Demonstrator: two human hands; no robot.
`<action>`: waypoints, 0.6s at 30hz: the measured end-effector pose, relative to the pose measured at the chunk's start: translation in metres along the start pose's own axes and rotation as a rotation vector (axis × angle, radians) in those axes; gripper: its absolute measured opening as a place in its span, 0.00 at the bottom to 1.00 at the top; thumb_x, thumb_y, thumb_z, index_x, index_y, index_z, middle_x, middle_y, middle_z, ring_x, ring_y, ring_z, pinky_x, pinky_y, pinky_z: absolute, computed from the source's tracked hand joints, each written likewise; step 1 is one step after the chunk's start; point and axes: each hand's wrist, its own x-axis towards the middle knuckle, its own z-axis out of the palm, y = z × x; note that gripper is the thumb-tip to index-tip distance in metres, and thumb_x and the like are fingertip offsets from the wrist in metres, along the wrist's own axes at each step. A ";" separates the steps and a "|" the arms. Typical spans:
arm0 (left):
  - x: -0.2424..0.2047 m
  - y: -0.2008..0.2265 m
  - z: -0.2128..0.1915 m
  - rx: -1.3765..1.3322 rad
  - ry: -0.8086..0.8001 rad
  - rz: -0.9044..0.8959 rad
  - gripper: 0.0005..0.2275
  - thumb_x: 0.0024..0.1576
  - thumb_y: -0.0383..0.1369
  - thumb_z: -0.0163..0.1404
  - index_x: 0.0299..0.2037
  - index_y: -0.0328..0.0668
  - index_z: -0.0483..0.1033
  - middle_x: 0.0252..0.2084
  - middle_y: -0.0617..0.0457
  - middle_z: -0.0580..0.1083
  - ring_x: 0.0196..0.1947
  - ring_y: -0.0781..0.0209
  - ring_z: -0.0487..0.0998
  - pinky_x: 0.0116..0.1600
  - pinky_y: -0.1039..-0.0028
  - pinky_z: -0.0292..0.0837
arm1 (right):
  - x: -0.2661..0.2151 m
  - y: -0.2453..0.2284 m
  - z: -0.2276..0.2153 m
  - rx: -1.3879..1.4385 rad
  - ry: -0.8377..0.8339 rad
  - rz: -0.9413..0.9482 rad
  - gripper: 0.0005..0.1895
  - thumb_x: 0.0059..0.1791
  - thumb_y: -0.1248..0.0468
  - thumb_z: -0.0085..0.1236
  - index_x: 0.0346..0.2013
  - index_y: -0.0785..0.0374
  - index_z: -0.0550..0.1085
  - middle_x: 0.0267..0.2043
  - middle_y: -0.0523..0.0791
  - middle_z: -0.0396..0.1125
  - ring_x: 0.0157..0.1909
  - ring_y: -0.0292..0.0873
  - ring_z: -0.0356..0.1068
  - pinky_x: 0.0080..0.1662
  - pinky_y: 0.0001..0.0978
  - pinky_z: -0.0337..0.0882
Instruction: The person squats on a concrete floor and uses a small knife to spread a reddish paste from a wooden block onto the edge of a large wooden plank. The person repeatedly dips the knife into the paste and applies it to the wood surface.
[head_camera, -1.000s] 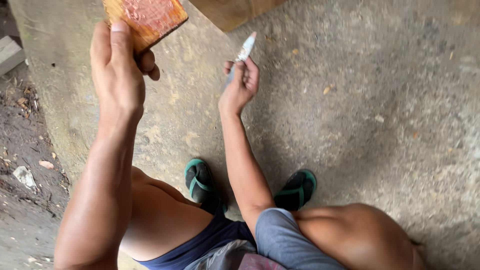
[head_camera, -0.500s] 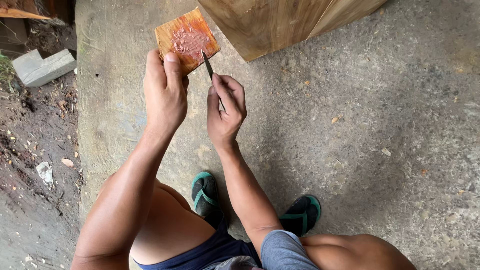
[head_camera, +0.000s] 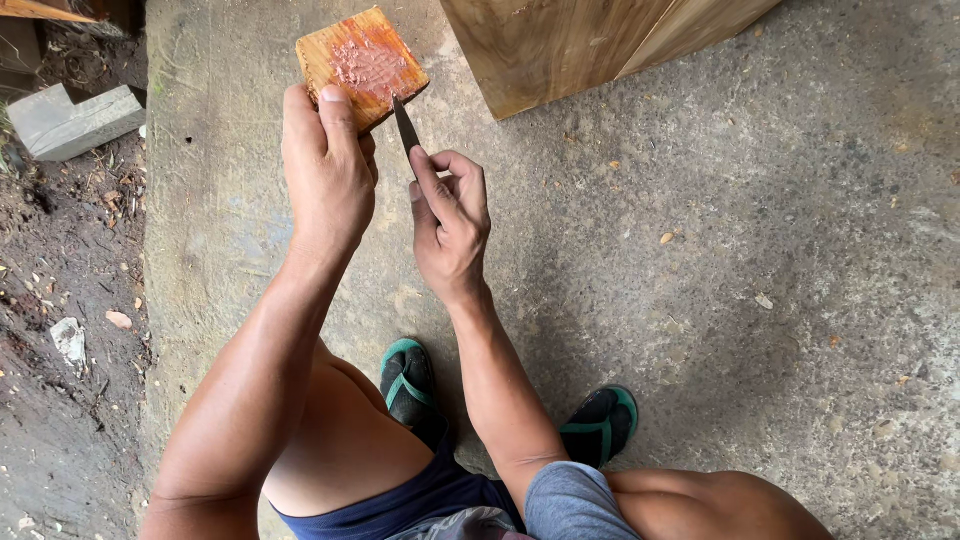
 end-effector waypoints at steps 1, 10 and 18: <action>0.000 0.000 -0.001 -0.060 0.000 -0.040 0.11 0.74 0.39 0.38 0.44 0.40 0.61 0.27 0.59 0.65 0.23 0.74 0.64 0.23 0.80 0.60 | 0.000 -0.001 -0.001 0.005 -0.012 -0.004 0.24 0.55 0.79 0.57 0.65 0.61 0.71 0.56 0.46 0.62 0.40 0.36 0.65 0.39 0.26 0.70; 0.005 0.004 -0.016 -0.201 0.016 -0.140 0.10 0.73 0.40 0.37 0.46 0.41 0.62 0.28 0.60 0.66 0.22 0.75 0.63 0.23 0.81 0.60 | -0.013 0.011 0.007 0.022 -0.074 0.003 0.22 0.55 0.78 0.57 0.63 0.61 0.73 0.54 0.47 0.64 0.40 0.35 0.66 0.40 0.26 0.72; -0.002 0.015 -0.025 -0.134 -0.079 -0.116 0.11 0.74 0.40 0.36 0.46 0.42 0.60 0.30 0.61 0.65 0.24 0.75 0.63 0.25 0.81 0.60 | -0.006 0.030 -0.004 0.610 0.148 0.411 0.08 0.57 0.65 0.57 0.49 0.66 0.75 0.38 0.46 0.72 0.32 0.37 0.74 0.34 0.26 0.77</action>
